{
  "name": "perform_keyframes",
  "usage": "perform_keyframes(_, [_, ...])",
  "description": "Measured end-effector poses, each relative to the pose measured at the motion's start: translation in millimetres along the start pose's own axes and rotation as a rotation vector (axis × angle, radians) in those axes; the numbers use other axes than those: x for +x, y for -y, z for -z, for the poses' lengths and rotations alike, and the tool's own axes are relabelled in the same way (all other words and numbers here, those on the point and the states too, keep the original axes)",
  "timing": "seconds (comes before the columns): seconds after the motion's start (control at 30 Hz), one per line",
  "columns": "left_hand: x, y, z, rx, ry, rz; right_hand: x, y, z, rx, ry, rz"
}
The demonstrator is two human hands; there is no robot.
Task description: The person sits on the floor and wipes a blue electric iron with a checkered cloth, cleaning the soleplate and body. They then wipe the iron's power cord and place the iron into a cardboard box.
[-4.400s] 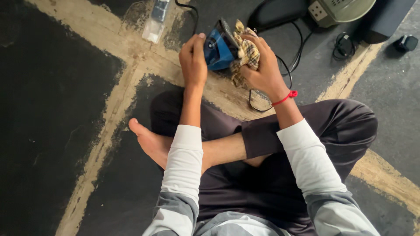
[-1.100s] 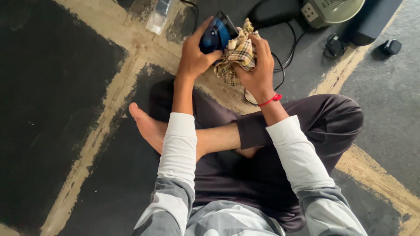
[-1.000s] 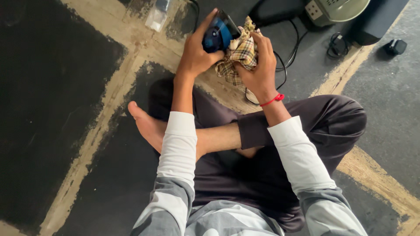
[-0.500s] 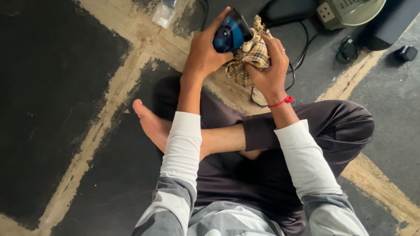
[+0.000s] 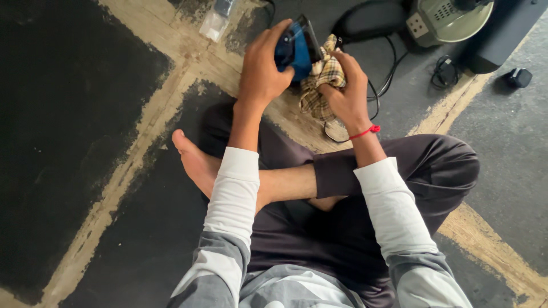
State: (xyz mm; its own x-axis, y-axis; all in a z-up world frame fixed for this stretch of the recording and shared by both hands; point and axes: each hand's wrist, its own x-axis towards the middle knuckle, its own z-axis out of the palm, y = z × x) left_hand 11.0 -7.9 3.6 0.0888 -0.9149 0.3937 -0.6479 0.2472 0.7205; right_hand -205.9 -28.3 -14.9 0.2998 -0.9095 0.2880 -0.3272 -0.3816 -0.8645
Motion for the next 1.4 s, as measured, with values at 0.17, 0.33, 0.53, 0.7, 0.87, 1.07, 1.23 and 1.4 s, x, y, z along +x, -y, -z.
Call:
perform_keyframes(0.17, [1.9, 1.8, -4.4, -0.034, -0.059, -0.044, -2.7, 0.4, -0.8, -0.032, -0.012, 0.066])
perform_keyframes(0.33, [6.6, -13.8, -7.7, 0.072, -0.171, -0.057, -1.9, -3.8, -2.1, -0.05, 0.001, 0.081])
perform_keyframes(0.53, [-30.5, -65.6, -29.5, 0.323, -0.497, 0.282, -0.1, -4.6, -1.5, -0.068, 0.013, 0.056])
perform_keyframes(0.7, [-38.6, -56.8, -60.1, -0.074, -0.405, 0.616, 0.1, -3.2, -0.9, -0.059, 0.024, 0.0])
perform_keyframes(0.87, [-29.3, -46.0, -69.1, -0.334, -0.409, 0.592, 2.8, -0.6, 1.8, -0.028, 0.056, 0.053])
perform_keyframes(1.07, [-10.8, -53.8, -73.8, -0.59, -0.416, 0.591, 7.1, -0.8, 3.0, 0.017, -0.028, 0.021])
perform_keyframes(1.23, [1.2, -40.8, -74.1, -0.725, -0.476, 0.607, 8.2, -8.5, -7.8, 0.072, 0.092, 0.076])
perform_keyframes(1.4, [5.7, -10.4, -72.7, -0.678, -0.455, 0.606, 9.4, -7.1, -11.2, 0.047, 0.204, 0.047])
